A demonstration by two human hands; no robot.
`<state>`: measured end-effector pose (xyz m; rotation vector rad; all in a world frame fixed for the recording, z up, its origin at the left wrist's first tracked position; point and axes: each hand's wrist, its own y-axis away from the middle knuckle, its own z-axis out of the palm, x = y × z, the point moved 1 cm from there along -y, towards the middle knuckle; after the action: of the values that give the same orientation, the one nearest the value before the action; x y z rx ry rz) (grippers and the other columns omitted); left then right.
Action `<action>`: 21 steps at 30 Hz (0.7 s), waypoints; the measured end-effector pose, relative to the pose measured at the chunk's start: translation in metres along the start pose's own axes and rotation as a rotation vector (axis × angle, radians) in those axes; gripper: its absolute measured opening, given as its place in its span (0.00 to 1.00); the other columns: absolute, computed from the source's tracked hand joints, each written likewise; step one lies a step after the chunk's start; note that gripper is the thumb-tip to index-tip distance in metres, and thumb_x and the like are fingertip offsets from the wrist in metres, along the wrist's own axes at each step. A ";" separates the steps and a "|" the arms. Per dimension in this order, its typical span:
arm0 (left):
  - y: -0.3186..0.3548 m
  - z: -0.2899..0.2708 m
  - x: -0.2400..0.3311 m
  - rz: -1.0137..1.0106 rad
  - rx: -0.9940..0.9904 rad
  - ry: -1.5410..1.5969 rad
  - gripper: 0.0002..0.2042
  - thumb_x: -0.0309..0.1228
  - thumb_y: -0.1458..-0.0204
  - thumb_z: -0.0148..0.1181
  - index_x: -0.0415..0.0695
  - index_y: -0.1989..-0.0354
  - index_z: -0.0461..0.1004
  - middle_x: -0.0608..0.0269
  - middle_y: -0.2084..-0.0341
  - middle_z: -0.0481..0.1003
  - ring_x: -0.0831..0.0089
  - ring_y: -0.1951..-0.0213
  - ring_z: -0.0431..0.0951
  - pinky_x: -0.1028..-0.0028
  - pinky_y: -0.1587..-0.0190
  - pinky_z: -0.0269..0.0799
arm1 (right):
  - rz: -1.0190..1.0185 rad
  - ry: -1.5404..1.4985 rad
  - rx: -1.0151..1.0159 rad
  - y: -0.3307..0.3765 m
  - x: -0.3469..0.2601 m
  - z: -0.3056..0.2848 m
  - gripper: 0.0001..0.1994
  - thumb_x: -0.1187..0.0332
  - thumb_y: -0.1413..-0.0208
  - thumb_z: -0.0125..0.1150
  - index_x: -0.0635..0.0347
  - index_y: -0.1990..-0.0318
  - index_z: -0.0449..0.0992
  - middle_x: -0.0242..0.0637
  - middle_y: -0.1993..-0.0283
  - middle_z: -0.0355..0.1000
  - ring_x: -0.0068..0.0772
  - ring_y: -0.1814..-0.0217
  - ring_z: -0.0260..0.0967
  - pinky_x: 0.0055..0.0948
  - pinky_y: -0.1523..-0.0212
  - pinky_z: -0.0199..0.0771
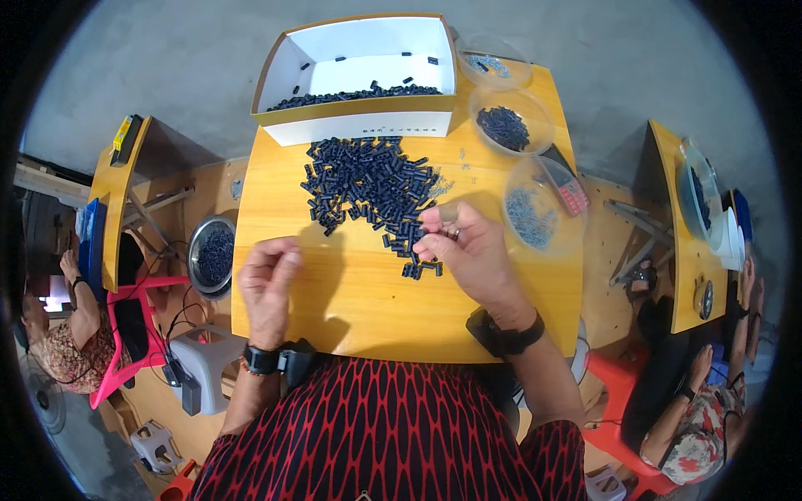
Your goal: Manually assembling small blue plastic tubes with black connectors on a wooden workshop table.
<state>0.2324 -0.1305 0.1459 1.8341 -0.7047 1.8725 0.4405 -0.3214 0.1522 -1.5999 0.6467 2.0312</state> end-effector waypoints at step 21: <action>0.008 0.063 -0.022 -0.362 -0.437 0.351 0.07 0.24 0.41 0.58 0.36 0.56 0.73 0.65 0.69 0.76 0.80 0.72 0.74 0.79 0.68 0.74 | -0.316 1.053 0.104 -0.017 -0.013 -0.003 0.08 0.80 0.46 0.55 0.68 0.58 0.71 0.50 0.65 0.68 0.52 0.62 0.68 0.39 0.61 0.69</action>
<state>0.2779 -0.1753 0.1233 1.2245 -0.5559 1.5892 0.4564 -0.3108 0.1632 -2.4603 0.7398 0.8055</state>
